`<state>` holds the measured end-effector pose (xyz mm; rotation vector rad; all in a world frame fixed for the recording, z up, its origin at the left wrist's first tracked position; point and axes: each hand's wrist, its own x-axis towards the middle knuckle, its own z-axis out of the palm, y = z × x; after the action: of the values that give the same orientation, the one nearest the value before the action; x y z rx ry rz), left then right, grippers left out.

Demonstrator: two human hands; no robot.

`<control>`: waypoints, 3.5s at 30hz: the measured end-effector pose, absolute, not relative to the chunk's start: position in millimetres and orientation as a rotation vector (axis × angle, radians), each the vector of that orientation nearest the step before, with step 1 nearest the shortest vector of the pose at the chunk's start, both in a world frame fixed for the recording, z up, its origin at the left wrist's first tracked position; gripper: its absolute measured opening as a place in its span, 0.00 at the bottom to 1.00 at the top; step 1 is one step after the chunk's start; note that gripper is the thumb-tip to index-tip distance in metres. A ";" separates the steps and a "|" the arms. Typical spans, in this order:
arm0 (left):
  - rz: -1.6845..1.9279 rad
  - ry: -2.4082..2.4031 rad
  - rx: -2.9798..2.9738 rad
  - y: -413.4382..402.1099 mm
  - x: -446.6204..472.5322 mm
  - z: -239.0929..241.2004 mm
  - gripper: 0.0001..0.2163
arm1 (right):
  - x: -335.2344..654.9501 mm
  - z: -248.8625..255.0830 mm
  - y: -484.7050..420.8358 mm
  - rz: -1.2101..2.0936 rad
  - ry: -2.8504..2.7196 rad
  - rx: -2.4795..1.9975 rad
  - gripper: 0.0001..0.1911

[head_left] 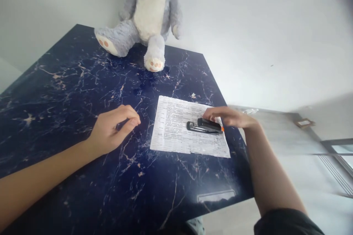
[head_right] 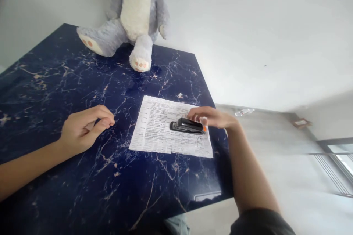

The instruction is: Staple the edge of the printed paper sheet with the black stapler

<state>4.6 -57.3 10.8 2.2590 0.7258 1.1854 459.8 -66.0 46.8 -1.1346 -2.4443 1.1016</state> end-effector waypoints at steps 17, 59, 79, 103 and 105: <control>1.280 0.104 2.952 -76.5 9.7 6.6 0.05 | 272.3 -6.4 22.8 0.109 -2.932 -1.102 0.44; 0.741 1.125 2.711 -52.8 12.0 -18.7 0.13 | 365.9 31.9 -124.5 0.282 -1.937 -1.533 0.11; 0.643 1.287 2.701 -52.2 9.2 -13.8 0.12 | 414.1 57.5 -117.7 0.645 -2.023 -1.835 0.12; 0.666 1.306 2.694 -51.7 9.9 -16.1 0.14 | 400.0 75.2 -135.4 0.587 -2.053 -1.911 0.13; 0.665 1.316 2.687 -51.7 10.4 -16.6 0.14 | 400.6 74.4 -136.9 0.565 -2.022 -1.916 0.14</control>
<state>10.4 -51.7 -16.6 2.6872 1.3155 0.6649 400.6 -136.9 74.4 -1.9160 -2.0224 0.5651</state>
